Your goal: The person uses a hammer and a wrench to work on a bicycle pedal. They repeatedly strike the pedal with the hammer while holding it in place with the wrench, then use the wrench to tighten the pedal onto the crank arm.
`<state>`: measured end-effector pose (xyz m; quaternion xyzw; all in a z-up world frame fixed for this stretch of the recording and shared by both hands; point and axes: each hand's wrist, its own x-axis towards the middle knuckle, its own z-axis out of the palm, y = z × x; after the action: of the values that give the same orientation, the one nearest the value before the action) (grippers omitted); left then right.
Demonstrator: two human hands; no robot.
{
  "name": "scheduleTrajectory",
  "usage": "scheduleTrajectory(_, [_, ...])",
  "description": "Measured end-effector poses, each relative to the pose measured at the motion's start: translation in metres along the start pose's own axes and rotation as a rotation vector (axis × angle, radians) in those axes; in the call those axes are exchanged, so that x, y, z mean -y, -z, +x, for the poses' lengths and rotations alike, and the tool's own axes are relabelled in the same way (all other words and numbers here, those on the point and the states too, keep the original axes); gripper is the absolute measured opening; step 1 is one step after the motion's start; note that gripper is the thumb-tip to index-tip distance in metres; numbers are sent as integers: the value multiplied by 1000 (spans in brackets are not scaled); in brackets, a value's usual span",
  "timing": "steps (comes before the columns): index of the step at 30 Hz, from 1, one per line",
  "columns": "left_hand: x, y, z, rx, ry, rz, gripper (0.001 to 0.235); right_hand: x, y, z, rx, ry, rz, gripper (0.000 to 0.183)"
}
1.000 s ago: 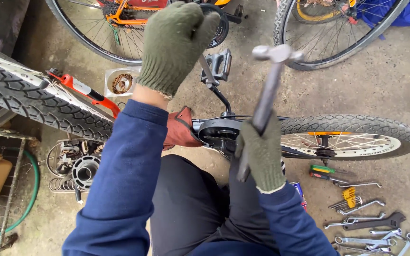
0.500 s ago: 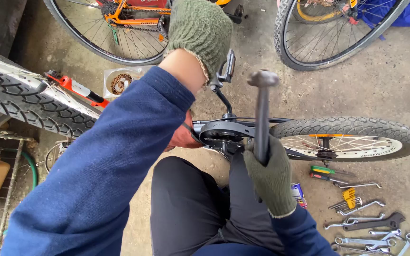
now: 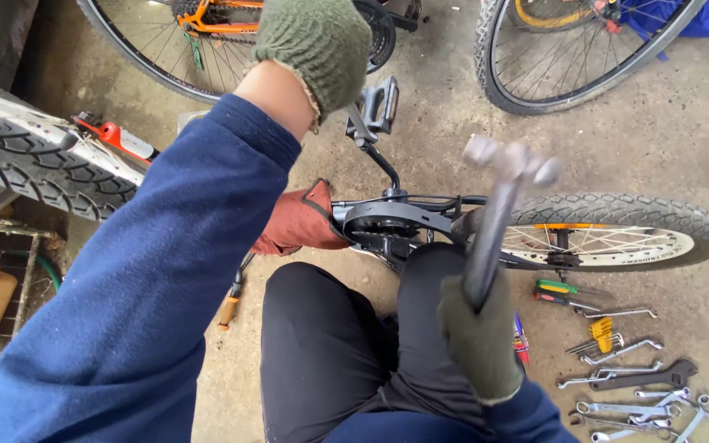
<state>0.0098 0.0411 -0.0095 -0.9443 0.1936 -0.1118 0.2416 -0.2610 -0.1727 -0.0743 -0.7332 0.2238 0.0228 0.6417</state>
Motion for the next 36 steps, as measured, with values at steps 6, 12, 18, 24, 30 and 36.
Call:
scheduleTrajectory(6, [5,-9,-8,-41,31,21,19,66,-21,9,2,207,190,16])
scheduleTrajectory(12, [8,-30,-9,-364,46,141,19,14,-97,18,305,-207,171,29])
scheduleTrajectory(18, [16,-34,-25,-358,50,108,25,45,-65,31,146,-40,421,26])
scheduleTrajectory(24, [11,-16,-20,-188,24,98,25,54,-83,18,53,103,593,39])
scheduleTrajectory(30, [20,-32,-35,-233,145,104,66,26,-84,16,505,-62,420,24])
scheduleTrajectory(36, [17,-35,-35,-347,158,26,74,25,-85,37,219,135,817,29])
